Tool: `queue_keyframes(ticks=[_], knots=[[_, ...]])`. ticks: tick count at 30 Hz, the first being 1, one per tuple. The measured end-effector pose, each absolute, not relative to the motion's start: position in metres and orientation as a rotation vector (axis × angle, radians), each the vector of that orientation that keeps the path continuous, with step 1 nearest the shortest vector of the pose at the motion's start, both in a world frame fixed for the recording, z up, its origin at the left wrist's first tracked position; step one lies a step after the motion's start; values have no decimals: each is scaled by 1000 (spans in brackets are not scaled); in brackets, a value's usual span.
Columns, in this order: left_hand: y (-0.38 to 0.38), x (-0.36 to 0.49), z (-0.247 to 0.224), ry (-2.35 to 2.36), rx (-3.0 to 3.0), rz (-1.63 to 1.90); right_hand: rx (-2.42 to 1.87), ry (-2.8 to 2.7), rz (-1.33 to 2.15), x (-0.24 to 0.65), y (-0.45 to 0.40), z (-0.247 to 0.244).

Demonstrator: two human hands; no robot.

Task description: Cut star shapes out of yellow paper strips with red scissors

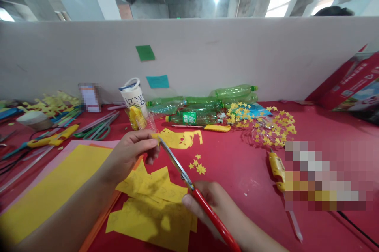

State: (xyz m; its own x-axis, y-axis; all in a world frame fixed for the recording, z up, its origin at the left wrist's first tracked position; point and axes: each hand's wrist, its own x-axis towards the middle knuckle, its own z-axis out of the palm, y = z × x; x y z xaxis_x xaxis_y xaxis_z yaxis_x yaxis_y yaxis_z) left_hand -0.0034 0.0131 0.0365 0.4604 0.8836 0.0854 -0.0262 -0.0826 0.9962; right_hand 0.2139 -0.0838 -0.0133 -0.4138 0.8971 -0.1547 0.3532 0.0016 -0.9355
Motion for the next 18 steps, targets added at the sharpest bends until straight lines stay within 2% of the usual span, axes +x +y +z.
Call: queue_keyframes(ticks=[18], knots=[[6, -1, 46, 907, 1543, 818, -1284, -1795, 1440, 214, -84, -6]])
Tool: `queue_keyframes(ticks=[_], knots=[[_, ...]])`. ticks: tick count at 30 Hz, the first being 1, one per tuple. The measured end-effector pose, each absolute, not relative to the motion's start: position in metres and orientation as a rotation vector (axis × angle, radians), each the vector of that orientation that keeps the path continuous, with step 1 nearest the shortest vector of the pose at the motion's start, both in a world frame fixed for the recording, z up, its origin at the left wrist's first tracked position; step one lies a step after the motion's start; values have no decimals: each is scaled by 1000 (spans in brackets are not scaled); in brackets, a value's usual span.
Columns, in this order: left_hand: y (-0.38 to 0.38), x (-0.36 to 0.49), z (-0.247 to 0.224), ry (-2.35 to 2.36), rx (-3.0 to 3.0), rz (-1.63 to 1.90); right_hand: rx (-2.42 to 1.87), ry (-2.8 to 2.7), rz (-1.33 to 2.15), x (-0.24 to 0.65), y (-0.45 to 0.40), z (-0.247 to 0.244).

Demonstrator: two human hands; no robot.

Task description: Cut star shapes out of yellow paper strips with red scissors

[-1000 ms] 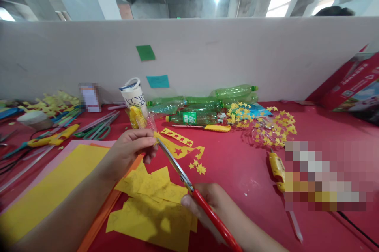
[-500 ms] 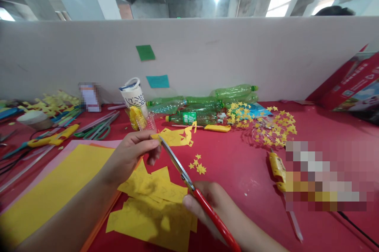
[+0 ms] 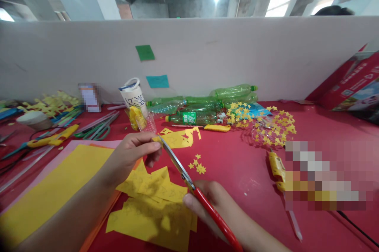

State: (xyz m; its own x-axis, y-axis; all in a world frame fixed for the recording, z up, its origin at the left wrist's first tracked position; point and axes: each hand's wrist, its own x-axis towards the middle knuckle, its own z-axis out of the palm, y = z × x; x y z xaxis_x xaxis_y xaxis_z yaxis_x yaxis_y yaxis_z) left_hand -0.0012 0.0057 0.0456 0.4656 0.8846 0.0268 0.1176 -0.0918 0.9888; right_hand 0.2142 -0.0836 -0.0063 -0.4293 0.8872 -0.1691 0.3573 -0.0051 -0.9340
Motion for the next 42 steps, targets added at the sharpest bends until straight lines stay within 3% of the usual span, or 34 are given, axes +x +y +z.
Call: queue_keyframes(ticks=[42], knots=[[6, 5, 39, 822, 1449, 993, -1342, -1621, 1401, 207, -88, -5]])
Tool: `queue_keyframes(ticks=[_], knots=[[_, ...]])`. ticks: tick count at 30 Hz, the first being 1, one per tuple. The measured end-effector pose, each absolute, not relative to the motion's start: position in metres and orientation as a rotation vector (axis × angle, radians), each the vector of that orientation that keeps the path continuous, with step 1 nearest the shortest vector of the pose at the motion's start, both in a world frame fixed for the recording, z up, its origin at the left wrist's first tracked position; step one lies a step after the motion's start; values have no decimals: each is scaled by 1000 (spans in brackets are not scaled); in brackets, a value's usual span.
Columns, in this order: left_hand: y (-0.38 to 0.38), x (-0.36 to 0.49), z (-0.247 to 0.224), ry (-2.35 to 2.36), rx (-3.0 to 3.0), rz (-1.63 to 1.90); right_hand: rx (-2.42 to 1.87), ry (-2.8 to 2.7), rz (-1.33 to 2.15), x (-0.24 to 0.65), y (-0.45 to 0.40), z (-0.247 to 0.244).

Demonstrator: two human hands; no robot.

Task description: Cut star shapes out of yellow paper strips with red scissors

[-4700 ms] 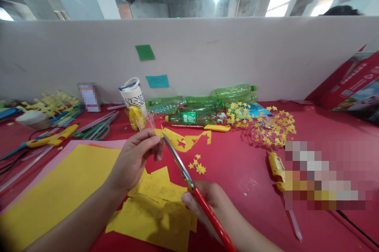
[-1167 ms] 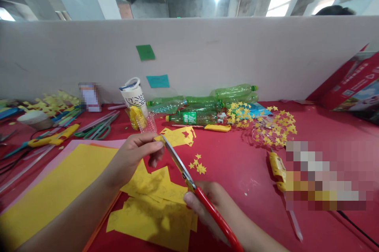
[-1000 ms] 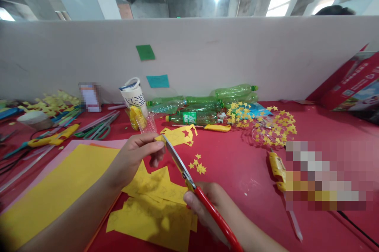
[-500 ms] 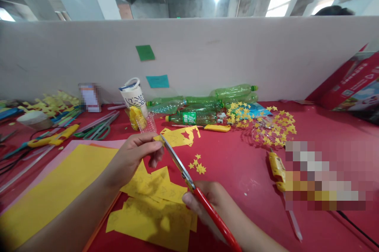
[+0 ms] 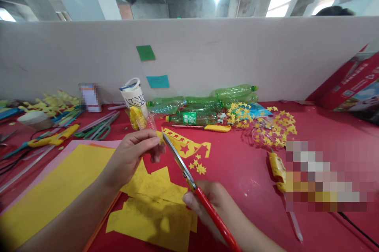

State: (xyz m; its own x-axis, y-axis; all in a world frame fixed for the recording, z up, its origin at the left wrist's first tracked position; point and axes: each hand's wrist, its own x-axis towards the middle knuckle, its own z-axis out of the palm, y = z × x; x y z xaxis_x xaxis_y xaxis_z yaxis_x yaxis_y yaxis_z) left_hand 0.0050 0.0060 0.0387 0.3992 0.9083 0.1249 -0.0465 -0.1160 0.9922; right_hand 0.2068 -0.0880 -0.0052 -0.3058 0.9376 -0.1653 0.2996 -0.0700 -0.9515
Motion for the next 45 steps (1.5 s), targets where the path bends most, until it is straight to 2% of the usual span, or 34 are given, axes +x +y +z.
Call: queue_keyframes(ticks=[15, 28, 45], knots=[[2, 11, 35, 739, 1209, 1033, -1376, -1641, 1408, 205, -88, -9], [4, 7, 38, 780, 1310, 1088, -1202, -1746, 1445, 213, -88, -11], [10, 1, 36, 743, 1352, 1025, -1289, -1768, 1457, 214, -87, -8]])
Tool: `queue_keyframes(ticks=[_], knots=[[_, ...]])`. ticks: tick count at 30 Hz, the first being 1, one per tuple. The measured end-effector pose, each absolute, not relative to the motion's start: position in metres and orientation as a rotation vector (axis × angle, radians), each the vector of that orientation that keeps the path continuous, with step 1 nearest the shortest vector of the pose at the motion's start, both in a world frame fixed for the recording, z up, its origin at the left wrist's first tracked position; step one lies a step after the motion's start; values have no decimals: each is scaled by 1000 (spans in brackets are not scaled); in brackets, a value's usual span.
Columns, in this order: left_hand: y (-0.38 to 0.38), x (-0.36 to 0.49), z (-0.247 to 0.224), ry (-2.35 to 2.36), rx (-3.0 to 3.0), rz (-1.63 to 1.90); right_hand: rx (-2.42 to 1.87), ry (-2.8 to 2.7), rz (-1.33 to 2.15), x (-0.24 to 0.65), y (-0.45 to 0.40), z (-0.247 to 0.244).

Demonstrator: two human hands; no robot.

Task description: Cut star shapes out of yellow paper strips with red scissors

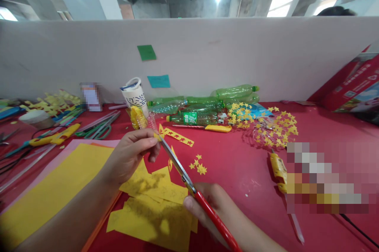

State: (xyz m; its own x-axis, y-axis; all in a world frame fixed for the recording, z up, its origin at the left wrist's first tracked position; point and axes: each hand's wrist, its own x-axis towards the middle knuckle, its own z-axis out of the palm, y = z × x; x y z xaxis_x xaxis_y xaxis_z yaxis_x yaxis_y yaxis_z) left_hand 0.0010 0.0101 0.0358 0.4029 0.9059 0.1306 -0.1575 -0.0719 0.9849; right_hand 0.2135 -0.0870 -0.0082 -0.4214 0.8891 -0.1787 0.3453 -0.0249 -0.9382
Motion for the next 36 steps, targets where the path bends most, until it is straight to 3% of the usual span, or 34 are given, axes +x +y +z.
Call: queue_keyframes(ticks=[36], knots=[[11, -3, 40, 836, 1453, 1024, -1278, -1791, 1455, 213, -85, -11]])
